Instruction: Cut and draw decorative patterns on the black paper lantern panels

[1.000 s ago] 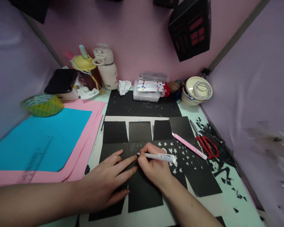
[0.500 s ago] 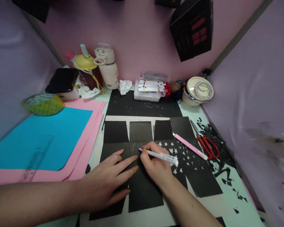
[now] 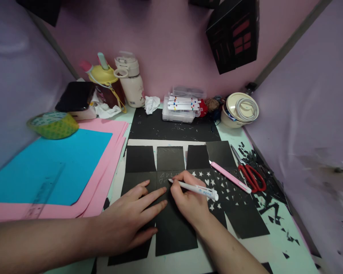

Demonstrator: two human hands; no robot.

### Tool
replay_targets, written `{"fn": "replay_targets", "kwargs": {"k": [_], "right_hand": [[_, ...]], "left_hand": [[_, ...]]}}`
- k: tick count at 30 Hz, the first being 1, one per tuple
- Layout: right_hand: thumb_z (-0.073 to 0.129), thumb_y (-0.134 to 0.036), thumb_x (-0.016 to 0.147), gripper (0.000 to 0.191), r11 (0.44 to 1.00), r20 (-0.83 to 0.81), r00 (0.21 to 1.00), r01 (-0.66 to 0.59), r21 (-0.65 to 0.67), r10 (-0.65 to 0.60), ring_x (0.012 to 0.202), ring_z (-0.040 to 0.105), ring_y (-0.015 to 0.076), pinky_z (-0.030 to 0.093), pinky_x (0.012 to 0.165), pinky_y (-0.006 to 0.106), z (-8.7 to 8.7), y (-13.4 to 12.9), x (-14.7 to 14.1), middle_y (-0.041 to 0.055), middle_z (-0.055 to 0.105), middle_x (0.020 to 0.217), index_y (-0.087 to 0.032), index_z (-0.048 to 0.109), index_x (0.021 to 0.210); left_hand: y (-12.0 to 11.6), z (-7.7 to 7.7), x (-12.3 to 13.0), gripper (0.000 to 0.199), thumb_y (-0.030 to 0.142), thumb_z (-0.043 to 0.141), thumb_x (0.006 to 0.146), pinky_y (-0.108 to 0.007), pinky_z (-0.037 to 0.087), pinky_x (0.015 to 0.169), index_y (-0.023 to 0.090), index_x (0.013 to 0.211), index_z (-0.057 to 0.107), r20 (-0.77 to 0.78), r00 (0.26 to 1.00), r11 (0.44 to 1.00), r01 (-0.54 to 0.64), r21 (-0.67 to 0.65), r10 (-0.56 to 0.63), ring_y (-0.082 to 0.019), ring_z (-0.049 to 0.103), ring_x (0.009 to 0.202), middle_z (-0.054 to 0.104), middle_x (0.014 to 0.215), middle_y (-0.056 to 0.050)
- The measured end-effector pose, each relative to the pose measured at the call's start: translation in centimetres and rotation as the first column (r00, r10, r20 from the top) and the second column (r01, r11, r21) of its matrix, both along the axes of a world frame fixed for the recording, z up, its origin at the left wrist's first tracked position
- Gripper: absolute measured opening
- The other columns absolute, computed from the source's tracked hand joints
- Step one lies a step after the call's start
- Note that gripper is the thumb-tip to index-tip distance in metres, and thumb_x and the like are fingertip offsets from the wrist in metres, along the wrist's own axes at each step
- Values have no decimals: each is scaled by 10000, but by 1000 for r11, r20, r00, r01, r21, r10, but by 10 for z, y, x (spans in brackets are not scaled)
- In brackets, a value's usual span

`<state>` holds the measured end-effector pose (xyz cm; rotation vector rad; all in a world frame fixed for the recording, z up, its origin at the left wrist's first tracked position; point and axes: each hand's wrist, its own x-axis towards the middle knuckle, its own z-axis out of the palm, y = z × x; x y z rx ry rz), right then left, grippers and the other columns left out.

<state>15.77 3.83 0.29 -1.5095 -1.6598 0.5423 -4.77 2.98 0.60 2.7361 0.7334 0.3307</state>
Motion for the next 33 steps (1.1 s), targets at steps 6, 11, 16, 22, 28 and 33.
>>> {"fn": "replay_targets", "kwargs": {"k": [6, 11, 16, 22, 28, 33], "right_hand": [[523, -184, 811, 163, 1000, 8, 1000, -14, 9, 14, 511, 544, 116, 404, 510, 225, 0, -1, 0, -33, 592, 564, -196, 604, 670], [521, -173, 796, 163, 998, -16, 998, -65, -3, 65, 483, 533, 108, 390, 480, 216, -1, -2, 1, -33, 590, 550, -191, 589, 649], [513, -168, 783, 162, 997, -9, 997, -73, -9, 73, 482, 532, 113, 388, 477, 220, -2, -3, 1, -32, 588, 543, -194, 582, 639], [514, -183, 790, 162, 997, -12, 997, -79, -11, 79, 481, 531, 115, 386, 473, 223, -2, -2, -1, -30, 590, 546, -195, 584, 644], [520, -185, 798, 167, 997, -3, 997, -80, -14, 80, 486, 524, 112, 381, 481, 224, -2, -1, 0, -30, 581, 549, -194, 577, 642], [517, -188, 802, 172, 1000, 7, 1000, -23, -7, 23, 496, 523, 112, 386, 494, 224, -2, -1, 0, -34, 572, 552, -198, 552, 634]], "left_hand": [[0, -2, 0, 492, 401, 571, 877, -540, 323, 1079, 165, 1305, 511, 5, 1000, 1000, -4, 2, 4, -319, 499, 1167, 469, 1406, -130], [1, -2, 1, 504, 399, 566, 880, -545, 322, 1083, 154, 1315, 498, -11, 1000, 1000, 0, -15, -1, -326, 489, 1182, 446, 1427, -135], [1, -1, 1, 511, 396, 576, 875, -544, 324, 1081, 156, 1318, 494, -3, 1000, 1000, 1, -7, -1, -313, 497, 1171, 450, 1422, -139], [0, -1, 2, 510, 396, 581, 871, -540, 326, 1084, 158, 1315, 498, -5, 1000, 1000, -4, -7, 4, -317, 494, 1174, 455, 1420, -134], [1, 0, 1, 508, 402, 556, 885, -548, 327, 1081, 158, 1326, 492, -16, 1000, 1000, -1, -12, 1, -324, 492, 1172, 435, 1438, -132], [0, -1, 0, 503, 408, 531, 899, -553, 325, 1080, 155, 1332, 489, -32, 999, 1000, 10, -16, -10, -331, 491, 1174, 439, 1434, -133]]}}
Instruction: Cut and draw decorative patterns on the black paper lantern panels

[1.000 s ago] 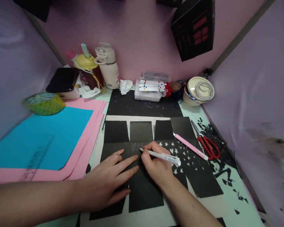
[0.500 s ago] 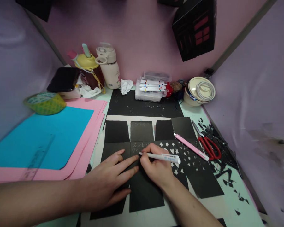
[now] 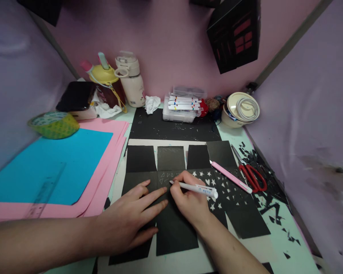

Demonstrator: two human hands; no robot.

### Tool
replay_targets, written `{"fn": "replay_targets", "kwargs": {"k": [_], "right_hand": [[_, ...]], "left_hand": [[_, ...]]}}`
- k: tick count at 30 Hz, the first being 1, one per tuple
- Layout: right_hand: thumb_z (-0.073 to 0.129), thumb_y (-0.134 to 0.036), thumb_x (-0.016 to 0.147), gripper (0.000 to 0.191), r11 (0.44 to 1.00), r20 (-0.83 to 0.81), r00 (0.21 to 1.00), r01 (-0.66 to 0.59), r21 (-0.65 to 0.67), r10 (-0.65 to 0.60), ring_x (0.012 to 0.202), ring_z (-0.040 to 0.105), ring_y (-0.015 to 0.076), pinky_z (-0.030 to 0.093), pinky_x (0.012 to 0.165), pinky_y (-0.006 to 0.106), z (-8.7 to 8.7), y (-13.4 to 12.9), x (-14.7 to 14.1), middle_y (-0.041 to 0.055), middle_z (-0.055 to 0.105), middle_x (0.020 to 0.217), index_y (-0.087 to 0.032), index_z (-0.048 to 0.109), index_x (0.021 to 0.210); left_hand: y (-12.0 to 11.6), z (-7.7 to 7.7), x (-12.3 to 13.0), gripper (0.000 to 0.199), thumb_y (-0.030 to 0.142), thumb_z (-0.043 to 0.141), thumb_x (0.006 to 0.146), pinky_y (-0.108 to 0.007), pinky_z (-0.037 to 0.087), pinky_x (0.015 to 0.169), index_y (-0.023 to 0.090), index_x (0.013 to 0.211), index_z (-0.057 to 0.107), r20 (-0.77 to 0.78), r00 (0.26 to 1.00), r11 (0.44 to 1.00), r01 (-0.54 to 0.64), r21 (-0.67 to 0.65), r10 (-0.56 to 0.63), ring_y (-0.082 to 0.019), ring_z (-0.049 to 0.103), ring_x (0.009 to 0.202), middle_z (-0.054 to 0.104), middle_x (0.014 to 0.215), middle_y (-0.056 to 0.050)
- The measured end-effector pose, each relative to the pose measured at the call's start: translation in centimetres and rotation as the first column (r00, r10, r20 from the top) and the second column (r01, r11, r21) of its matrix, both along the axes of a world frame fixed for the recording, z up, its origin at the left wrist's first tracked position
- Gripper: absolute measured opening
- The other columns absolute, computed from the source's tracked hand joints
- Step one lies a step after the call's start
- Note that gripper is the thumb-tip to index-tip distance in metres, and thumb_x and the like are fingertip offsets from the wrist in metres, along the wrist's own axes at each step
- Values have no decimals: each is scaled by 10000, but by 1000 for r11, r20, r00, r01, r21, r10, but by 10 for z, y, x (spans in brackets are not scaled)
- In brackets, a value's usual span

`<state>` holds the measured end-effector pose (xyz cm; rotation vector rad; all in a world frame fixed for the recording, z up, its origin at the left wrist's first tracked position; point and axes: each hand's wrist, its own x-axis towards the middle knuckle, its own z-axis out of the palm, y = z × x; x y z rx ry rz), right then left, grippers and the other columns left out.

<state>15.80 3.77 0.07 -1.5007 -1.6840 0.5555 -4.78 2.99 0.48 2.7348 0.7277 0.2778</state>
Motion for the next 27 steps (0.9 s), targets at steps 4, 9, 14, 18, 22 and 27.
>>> {"fn": "replay_targets", "kwargs": {"k": [4, 9, 14, 18, 22, 27], "right_hand": [[511, -192, 807, 175, 1000, 1, 1000, 6, 0, -6, 503, 524, 113, 386, 502, 224, 1, 1, 0, -36, 568, 553, -200, 541, 634], [513, -186, 808, 177, 1000, -1, 1000, 9, -4, -9, 506, 522, 110, 383, 508, 222, 0, 1, 0, -42, 563, 550, -200, 540, 634], [514, -187, 820, 173, 1000, -20, 1000, 13, -4, -13, 520, 530, 111, 388, 521, 222, -2, 0, 1, -43, 575, 565, -199, 558, 654], [522, -197, 831, 168, 1000, -43, 999, 19, -12, -20, 532, 538, 113, 396, 528, 220, -2, 0, 1, -41, 588, 578, -200, 578, 672], [529, -199, 829, 164, 1000, -39, 999, 13, -22, -14, 527, 537, 115, 398, 524, 223, -3, 1, 1, -37, 591, 578, -198, 589, 677], [522, -183, 814, 163, 1000, -23, 1000, 5, -10, -5, 524, 527, 113, 387, 520, 226, -2, 2, 1, -36, 578, 571, -194, 573, 659]], "left_hand": [[0, 0, 0, 498, 404, 542, 894, -552, 324, 1081, 159, 1325, 496, 3, 1000, 1000, -5, -7, 5, -330, 493, 1172, 447, 1428, -130], [0, 1, 1, 488, 398, 564, 884, -553, 332, 1072, 157, 1305, 511, 14, 1000, 1000, -6, 4, 6, -326, 497, 1162, 460, 1416, -137], [0, 0, 1, 493, 405, 559, 886, -552, 331, 1071, 160, 1311, 509, 15, 1000, 1000, -7, 12, 7, -323, 496, 1159, 464, 1411, -133], [0, 0, 1, 490, 406, 568, 880, -545, 335, 1071, 165, 1303, 515, 19, 1000, 1000, -13, 20, 13, -318, 500, 1155, 471, 1404, -128], [0, 1, 1, 487, 401, 572, 877, -542, 333, 1075, 162, 1298, 518, 17, 1000, 1000, -16, 19, 16, -320, 499, 1163, 466, 1408, -129], [1, 1, 1, 491, 399, 584, 872, -540, 344, 1066, 166, 1299, 519, 26, 1000, 1000, -13, 21, 13, -312, 506, 1160, 474, 1402, -134]]}}
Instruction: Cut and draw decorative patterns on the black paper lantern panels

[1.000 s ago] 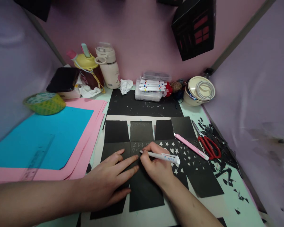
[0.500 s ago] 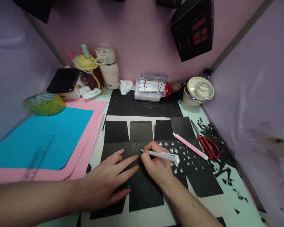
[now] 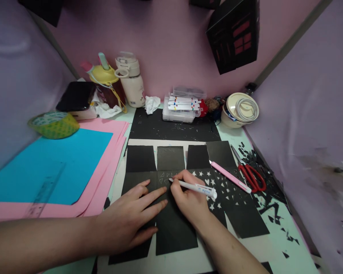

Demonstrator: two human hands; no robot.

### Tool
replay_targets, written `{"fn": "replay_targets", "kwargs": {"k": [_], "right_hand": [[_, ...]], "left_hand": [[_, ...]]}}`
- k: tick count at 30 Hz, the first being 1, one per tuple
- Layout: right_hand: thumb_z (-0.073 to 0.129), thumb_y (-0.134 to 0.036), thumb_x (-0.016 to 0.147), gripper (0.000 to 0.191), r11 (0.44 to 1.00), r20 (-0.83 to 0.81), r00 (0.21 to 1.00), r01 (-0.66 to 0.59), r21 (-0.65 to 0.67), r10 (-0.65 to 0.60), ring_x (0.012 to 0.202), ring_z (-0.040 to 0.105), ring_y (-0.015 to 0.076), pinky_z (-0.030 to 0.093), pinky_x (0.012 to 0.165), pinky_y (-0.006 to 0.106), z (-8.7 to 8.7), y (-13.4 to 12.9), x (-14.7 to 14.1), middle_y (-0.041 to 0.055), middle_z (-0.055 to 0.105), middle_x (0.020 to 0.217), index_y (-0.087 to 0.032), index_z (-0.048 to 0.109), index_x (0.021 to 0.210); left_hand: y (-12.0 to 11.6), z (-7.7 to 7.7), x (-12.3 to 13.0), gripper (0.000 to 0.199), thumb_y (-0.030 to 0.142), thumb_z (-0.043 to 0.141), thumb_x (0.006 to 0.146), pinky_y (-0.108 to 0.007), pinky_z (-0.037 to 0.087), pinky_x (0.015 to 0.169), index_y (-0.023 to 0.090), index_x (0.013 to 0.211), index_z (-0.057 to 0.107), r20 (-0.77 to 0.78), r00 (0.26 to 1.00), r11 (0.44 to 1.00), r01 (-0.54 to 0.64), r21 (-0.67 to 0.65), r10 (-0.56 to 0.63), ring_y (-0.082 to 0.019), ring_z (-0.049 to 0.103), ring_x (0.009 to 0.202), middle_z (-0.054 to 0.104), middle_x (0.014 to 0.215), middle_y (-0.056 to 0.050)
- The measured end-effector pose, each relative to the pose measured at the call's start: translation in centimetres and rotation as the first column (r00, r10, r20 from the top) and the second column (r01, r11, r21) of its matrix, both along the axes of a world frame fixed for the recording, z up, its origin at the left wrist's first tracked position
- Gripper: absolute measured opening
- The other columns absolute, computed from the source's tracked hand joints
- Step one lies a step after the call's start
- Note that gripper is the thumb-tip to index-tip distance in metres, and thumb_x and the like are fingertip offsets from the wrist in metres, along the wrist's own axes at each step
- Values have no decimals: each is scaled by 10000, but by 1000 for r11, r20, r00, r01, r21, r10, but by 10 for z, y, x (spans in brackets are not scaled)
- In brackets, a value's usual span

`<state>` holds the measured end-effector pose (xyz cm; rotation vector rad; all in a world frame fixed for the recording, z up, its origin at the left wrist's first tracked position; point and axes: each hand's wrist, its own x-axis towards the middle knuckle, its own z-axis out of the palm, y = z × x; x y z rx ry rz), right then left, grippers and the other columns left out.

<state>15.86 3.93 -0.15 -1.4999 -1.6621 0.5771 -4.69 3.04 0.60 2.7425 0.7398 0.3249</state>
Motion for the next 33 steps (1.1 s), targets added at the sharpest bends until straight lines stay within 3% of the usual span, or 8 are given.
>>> {"fn": "replay_targets", "kwargs": {"k": [4, 12, 19, 22, 28, 33], "right_hand": [[516, -173, 812, 186, 1000, -9, 1000, 5, -1, -5, 500, 507, 109, 374, 503, 227, 2, -1, 1, -44, 546, 540, -195, 549, 631], [552, -185, 855, 116, 987, -178, 978, 130, 90, -112, 604, 558, 118, 436, 568, 223, 6, -5, 10, -30, 607, 664, -215, 629, 774], [582, -272, 870, 108, 987, -154, 985, 56, -153, -80, 566, 565, 125, 419, 476, 221, 38, -6, 24, -5, 653, 723, -217, 649, 935], [569, -295, 880, 118, 982, -175, 983, 18, -190, -51, 533, 540, 120, 409, 467, 224, 31, -3, 29, -6, 632, 667, -200, 638, 866], [548, -200, 854, 86, 999, -66, 998, -11, -42, 8, 578, 527, 122, 416, 534, 236, 1, -3, 26, -18, 561, 646, -199, 568, 770], [561, -161, 834, 108, 998, -87, 994, -62, -26, 60, 634, 563, 136, 444, 588, 260, -3, -4, 25, -10, 567, 693, -209, 495, 763]], "left_hand": [[0, 0, 0, 484, 403, 569, 882, -547, 340, 1069, 168, 1302, 520, -5, 1000, 1000, -3, -7, 3, -317, 500, 1163, 473, 1406, -126], [-2, -2, -1, 489, 419, 544, 896, -545, 335, 1075, 181, 1322, 508, -22, 1000, 1000, -9, -12, 8, -311, 489, 1156, 453, 1431, -104], [-1, -1, 0, 500, 440, 512, 913, -558, 334, 1068, 181, 1340, 496, -56, 998, 1000, -5, -21, 4, -330, 487, 1157, 439, 1446, -105], [0, 1, 0, 491, 447, 506, 917, -552, 337, 1068, 180, 1329, 507, -56, 998, 1000, -6, -20, 5, -320, 495, 1149, 443, 1446, -103], [0, 1, -1, 476, 432, 513, 921, -548, 335, 1070, 189, 1329, 510, -41, 999, 1000, 0, 8, 0, -299, 515, 1132, 455, 1441, -95], [2, 0, -1, 455, 417, 537, 911, -537, 340, 1068, 185, 1302, 538, -7, 1000, 999, -1, 38, 1, -279, 533, 1080, 468, 1432, -87]]}}
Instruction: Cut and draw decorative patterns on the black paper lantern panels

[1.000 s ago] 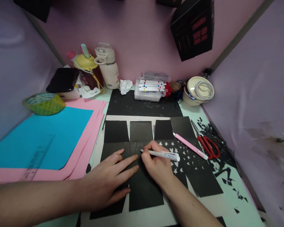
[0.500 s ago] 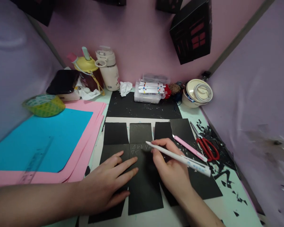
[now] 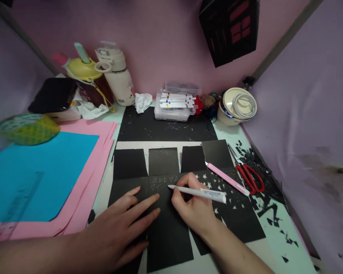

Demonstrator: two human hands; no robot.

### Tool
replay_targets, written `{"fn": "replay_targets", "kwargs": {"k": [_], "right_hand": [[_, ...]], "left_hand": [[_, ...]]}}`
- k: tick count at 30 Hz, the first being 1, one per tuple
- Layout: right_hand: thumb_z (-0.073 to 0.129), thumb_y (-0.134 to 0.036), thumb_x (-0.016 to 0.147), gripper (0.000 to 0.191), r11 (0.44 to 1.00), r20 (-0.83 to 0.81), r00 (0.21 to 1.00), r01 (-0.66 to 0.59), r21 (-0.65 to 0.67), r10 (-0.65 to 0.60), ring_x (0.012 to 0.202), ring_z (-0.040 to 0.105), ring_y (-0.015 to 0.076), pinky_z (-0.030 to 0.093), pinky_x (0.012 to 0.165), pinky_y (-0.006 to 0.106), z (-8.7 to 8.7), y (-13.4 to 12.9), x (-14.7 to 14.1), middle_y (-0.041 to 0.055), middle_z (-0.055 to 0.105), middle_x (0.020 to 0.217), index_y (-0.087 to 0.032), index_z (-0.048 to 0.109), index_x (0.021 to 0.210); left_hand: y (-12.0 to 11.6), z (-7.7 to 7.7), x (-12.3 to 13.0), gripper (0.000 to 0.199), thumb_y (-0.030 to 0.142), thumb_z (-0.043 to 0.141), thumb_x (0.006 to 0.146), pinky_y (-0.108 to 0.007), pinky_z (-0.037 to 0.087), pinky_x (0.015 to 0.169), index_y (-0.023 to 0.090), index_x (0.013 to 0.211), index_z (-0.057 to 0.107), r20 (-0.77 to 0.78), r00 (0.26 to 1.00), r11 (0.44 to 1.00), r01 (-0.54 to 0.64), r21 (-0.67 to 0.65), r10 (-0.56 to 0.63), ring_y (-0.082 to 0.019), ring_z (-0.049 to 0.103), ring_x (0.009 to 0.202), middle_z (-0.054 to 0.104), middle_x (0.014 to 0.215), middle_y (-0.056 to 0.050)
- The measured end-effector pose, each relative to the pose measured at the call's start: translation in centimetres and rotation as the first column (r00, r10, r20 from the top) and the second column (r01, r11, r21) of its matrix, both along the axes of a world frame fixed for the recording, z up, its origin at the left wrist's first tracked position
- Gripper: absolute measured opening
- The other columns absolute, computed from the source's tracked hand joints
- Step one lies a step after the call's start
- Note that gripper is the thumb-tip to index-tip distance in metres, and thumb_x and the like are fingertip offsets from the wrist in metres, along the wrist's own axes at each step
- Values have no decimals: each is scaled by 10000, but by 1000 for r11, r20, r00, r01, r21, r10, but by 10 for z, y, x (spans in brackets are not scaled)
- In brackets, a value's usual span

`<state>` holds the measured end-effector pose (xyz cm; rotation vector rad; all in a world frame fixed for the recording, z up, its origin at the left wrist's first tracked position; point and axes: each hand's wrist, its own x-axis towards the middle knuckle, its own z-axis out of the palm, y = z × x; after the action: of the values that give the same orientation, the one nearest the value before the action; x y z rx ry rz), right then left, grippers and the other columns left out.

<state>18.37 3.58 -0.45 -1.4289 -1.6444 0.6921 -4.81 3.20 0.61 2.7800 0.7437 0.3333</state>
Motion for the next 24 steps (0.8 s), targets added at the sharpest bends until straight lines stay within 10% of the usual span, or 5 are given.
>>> {"fn": "replay_targets", "kwargs": {"k": [24], "right_hand": [[553, -154, 824, 153, 998, -28, 999, 34, 46, -32, 593, 533, 126, 426, 571, 263, -2, 1, 0, -22, 538, 653, -213, 460, 717]], "left_hand": [[1, 1, 2, 466, 399, 558, 902, -532, 344, 1072, 195, 1319, 528, -15, 1000, 1000, 3, -1, -3, -281, 515, 1105, 455, 1443, -85]]}}
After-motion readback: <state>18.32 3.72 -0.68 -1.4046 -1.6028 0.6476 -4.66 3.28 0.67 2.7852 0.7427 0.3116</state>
